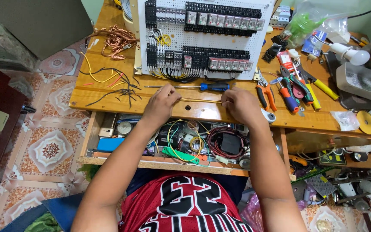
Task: Wiring an electrical control panel by stripping and connecting wires to terminal blocks
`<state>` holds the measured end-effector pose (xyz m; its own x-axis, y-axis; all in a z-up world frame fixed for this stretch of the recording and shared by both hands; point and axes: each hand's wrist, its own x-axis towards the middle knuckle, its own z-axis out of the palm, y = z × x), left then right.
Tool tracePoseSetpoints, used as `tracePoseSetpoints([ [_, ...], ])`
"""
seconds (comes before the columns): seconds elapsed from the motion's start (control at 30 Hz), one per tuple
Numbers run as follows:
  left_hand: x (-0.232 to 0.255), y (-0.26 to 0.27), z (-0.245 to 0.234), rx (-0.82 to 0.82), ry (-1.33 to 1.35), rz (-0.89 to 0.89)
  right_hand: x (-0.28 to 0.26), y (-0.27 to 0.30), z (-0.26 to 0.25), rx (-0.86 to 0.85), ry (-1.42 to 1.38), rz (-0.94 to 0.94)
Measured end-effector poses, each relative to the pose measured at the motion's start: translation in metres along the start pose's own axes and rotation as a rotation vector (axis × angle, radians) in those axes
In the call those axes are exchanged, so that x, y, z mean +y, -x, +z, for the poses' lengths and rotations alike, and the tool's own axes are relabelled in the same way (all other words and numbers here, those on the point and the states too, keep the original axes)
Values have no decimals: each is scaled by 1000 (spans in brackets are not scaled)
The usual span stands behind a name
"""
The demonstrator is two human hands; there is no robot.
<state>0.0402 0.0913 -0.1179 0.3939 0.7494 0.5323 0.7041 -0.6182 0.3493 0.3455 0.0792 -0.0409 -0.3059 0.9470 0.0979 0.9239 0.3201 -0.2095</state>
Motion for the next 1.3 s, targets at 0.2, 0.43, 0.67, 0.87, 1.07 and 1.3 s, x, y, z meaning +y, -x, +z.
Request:
tracePoseSetpoints([
  [0.2,-22,8,19,-13,15,-40,4,-1,14,15,71,-17],
  [0.43,-15,5,7,-26,2,-15,4,6,-4,31,29,-48],
  [0.67,-14,3,8,18,-60,8,35,6,5,71,74,90],
  [0.87,-24,3,19,78,-97,-2,63,-4,25,63,78,180],
  [1.07,-24,4,18,100,-92,-30,58,-4,20,6,69,232],
  [1.3,-23,4,19,76,-132,-45,40,0,4,361,108,-206],
])
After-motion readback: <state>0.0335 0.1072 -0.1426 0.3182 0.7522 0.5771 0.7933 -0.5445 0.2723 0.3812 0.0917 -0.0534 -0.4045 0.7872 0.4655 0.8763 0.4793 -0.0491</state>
